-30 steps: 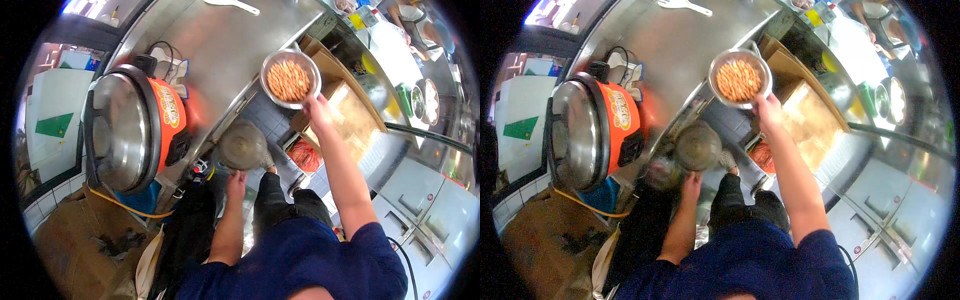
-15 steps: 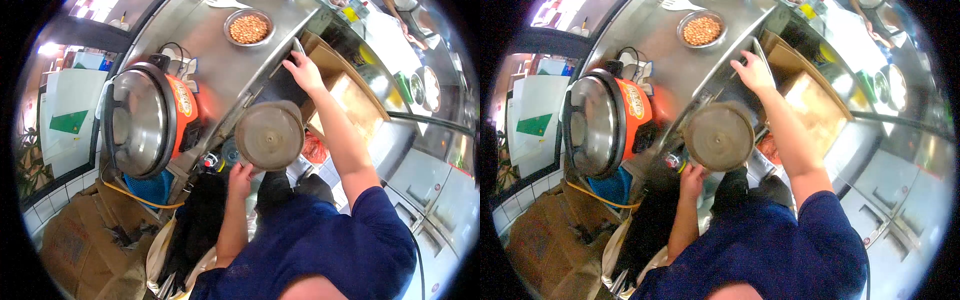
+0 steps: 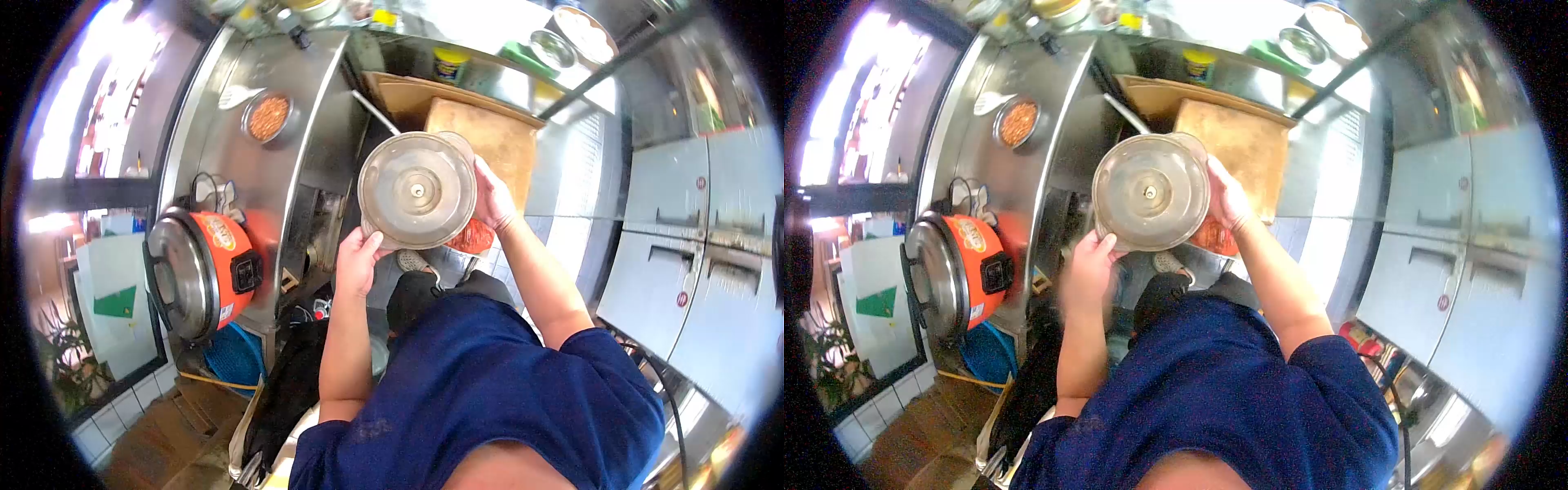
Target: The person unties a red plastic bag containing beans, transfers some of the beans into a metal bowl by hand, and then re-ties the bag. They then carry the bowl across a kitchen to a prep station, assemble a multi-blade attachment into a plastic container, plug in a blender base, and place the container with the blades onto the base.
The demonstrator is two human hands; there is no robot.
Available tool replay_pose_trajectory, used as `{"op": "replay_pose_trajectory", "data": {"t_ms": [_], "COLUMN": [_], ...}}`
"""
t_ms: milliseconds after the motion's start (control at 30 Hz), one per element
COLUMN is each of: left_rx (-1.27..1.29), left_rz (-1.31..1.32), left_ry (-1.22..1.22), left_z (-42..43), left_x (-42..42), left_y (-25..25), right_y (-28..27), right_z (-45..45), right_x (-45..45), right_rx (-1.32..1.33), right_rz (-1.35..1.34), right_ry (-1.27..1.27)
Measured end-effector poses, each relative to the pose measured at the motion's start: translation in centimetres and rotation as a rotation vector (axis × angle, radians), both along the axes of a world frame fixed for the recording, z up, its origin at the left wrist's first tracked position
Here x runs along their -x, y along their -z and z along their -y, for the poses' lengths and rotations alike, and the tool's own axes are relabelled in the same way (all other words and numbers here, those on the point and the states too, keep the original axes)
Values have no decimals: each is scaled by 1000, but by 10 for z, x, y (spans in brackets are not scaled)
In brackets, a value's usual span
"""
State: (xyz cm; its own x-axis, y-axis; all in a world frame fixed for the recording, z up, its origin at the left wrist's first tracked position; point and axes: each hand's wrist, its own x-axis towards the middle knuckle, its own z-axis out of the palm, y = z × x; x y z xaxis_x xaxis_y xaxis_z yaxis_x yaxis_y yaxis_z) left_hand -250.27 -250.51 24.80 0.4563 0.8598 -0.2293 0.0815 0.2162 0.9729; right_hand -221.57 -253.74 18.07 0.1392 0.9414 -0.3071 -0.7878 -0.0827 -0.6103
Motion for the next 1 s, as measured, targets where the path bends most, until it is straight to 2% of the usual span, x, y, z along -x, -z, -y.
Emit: {"op": "replay_pose_trajectory", "data": {"t_ms": [33, 133, 200, 233, 333, 533, 733, 833, 900, 967, 1000], "left_rx": [-55, -250, -324, -306, -306, -275, -518, -483, -331, -85, -100], "left_rz": [-32, -105, -93, -89, -65, -102, -148, -123, -85, -47, -56], "left_ry": [26, 74, 79, 70, 63, 108, 156, 113, 38, -72, -77], "left_z": [8, 35, 52, 61, 86, 121, 140, 144, 146, 150, 150], "left_x": [-15, -59, -84, -97, -127, -160, -170, -173, -174, -182, -180], "left_y": [-4, -13, -8, -11, -23, -44, -26, -11, -4, -17, -15], "right_y": [16, 8, 10, 7, -5, -42, -40, -31, -23, -18, -15], "right_z": [15, 66, 96, 109, 141, 184, 200, 202, 202, 201, 200], "right_x": [-17, -47, -62, -69, -85, -106, -117, -118, -118, -116, -115], "right_rx": [-23, 40, 12, -1, -4, -45, -13, -28, -29, -30, -31], "right_rz": [64, 67, -46, -103, 3, 17, 16, 38, 52, 50, 43], "right_ry": [15, 137, 213, 244, 334, 335, 352, 360, 370, 368, 362]}}
